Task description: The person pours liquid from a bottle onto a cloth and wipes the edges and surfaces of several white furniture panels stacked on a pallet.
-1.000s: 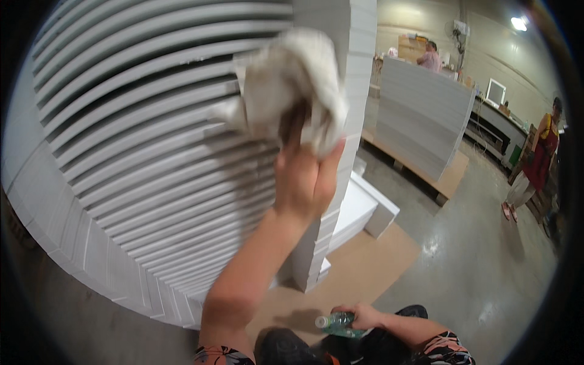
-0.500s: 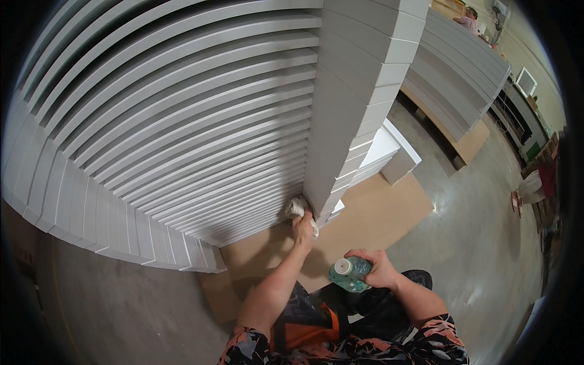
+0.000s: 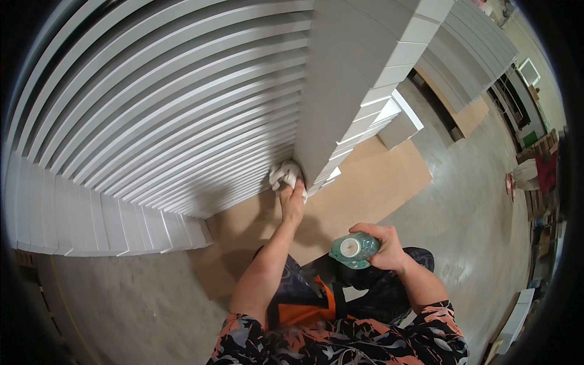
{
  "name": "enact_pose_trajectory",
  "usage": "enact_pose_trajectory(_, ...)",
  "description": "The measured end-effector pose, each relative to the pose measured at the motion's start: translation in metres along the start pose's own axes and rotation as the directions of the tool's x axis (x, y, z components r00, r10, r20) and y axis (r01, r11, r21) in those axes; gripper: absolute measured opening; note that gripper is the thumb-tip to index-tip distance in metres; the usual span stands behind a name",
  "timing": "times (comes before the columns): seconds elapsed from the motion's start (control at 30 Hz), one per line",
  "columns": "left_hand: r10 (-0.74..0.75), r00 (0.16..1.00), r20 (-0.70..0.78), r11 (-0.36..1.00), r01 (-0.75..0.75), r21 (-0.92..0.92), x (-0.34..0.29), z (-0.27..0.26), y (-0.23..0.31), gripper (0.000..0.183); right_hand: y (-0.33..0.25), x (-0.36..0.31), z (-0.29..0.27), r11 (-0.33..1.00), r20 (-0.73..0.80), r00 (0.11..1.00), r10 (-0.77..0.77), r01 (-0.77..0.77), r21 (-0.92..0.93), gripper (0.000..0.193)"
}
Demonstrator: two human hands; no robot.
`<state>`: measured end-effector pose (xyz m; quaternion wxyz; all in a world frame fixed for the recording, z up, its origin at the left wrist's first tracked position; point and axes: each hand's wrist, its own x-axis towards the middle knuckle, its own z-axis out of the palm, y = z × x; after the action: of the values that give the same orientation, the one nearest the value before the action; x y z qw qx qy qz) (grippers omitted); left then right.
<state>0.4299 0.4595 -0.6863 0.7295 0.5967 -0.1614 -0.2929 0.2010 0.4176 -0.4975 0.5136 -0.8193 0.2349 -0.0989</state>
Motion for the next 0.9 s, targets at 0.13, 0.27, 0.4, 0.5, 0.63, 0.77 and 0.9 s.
enact_pose_trajectory(0.13,-0.363,0.916,-0.169,0.931,0.352,-0.091,0.01,0.004,-0.053,0.04,-0.003,-0.001,0.004,1.0,-0.012,1.0,-0.016,0.016,0.021,0.049)
enact_pose_trajectory(0.27,-0.449,0.855,-0.259,0.891,0.407,-0.203,0.024,0.003,-0.082,0.049,-0.013,0.0,0.008,0.999,0.008,0.999,-0.038,0.038,0.008,0.052)
enact_pose_trajectory(0.4,0.005,1.0,0.004,0.98,-0.004,-0.2,-0.019,0.032,0.034,0.049,-0.001,-0.005,0.0,0.996,-0.029,0.999,-0.037,0.039,0.079,0.055)
enact_pose_trajectory(0.5,0.178,0.972,0.152,0.983,-0.181,0.006,-0.016,0.028,0.108,0.053,-0.007,-0.002,0.0,0.996,-0.015,0.999,-0.039,0.04,0.08,0.056)
enact_pose_trajectory(0.63,-0.081,0.985,-0.152,0.789,-0.03,-0.614,0.01,0.013,0.068,0.051,-0.007,0.001,0.001,0.993,-0.033,0.996,-0.082,0.084,0.087,0.054)
enact_pose_trajectory(0.77,-0.397,0.767,-0.503,0.849,0.1,-0.519,-0.009,-0.031,-0.005,0.038,0.009,-0.011,-0.001,0.996,-0.037,0.999,-0.03,0.033,0.086,0.052)
enact_pose_trajectory(0.9,-0.066,0.957,-0.281,0.864,0.196,0.464,-0.028,-0.068,-0.099,0.039,0.005,-0.01,-0.005,0.998,-0.009,1.0,-0.004,0.005,0.066,0.051)
